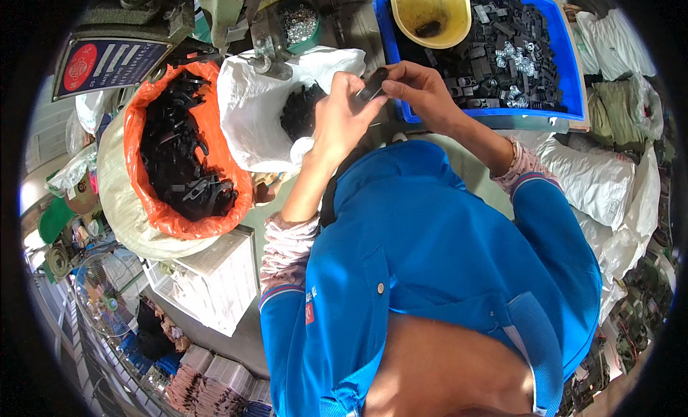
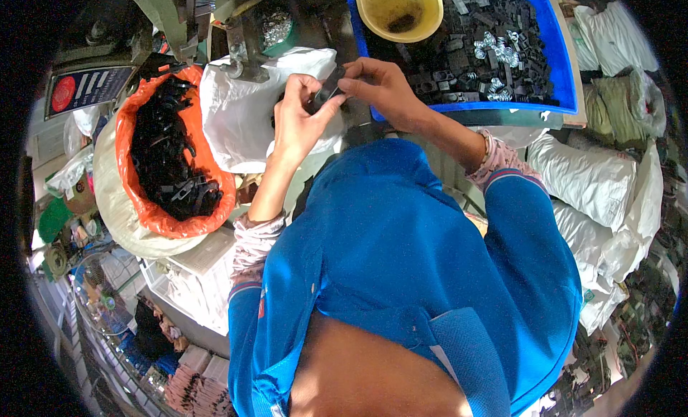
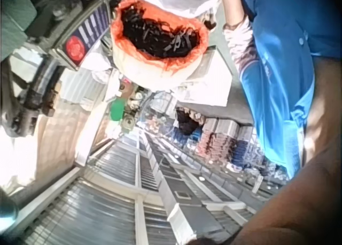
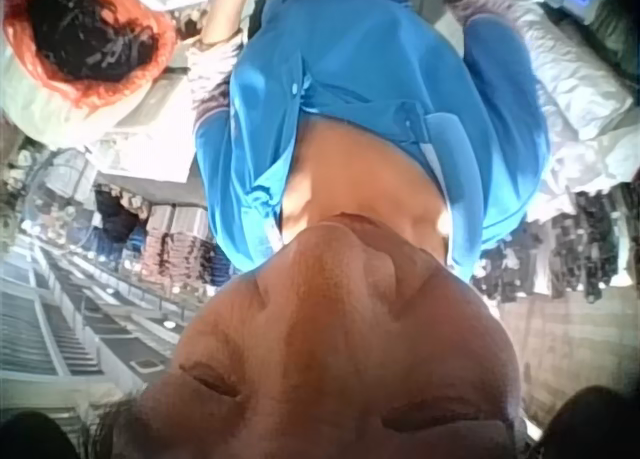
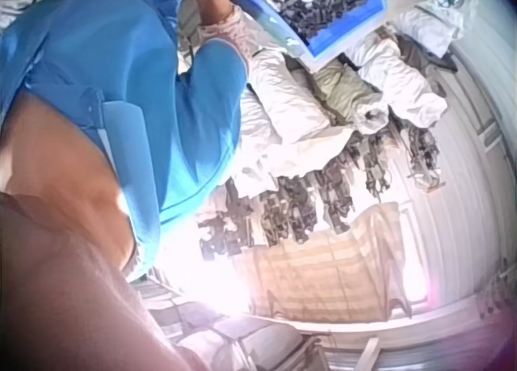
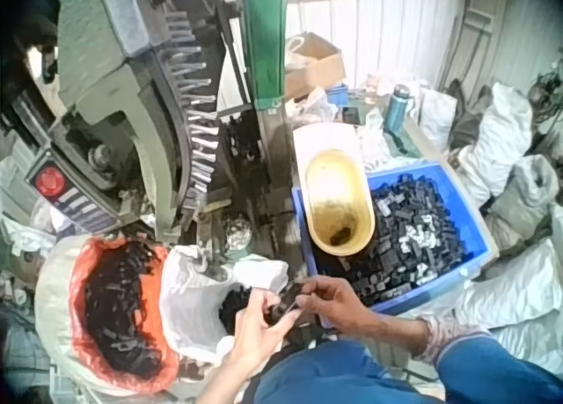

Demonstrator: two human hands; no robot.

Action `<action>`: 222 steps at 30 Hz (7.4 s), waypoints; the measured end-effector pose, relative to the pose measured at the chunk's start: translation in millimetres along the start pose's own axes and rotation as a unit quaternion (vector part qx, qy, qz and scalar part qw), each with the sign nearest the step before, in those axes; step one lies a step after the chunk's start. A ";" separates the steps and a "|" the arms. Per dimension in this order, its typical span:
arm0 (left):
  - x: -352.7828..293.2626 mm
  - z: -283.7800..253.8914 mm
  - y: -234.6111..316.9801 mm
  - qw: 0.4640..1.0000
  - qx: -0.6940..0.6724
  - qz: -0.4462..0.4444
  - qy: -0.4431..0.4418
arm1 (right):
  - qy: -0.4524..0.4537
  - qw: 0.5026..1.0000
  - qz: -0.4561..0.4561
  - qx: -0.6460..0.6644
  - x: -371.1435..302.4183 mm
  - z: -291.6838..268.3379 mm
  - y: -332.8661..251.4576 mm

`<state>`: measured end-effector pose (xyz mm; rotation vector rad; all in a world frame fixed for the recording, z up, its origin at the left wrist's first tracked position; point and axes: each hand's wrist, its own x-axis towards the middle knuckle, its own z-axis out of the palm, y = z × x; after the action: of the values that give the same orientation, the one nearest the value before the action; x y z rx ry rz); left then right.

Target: The person repeatedly picks small black plastic parts from a blue bin and a white sack, joins them by hand, and places the assembled units into a yellow bowl. The person also transfers a batch of parts from the bowl into a white sack.

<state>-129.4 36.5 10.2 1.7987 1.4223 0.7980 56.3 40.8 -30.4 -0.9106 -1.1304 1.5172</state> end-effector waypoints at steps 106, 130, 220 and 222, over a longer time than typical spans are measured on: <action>4.6 -160.2 -192.3 0.950 0.278 0.128 -0.068 | -0.014 0.663 -0.123 -0.738 266.0 9.5 154.9; -44.2 -153.5 -209.0 0.960 0.194 -0.072 0.189 | -0.019 0.973 -0.085 -0.214 165.2 137.7 29.0; -685.3 47.1 -311.1 0.829 -0.172 -0.438 0.301 | -0.720 0.377 -0.105 -0.574 -247.8 335.4 371.2; -693.3 63.2 -342.8 0.813 -0.274 -0.444 0.258 | -0.748 0.376 0.026 -0.545 -235.6 307.8 426.9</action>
<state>-409.7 -597.7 -338.3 0.3577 1.8641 1.0413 -296.0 -283.2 -352.0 0.1860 -3.7457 1.1737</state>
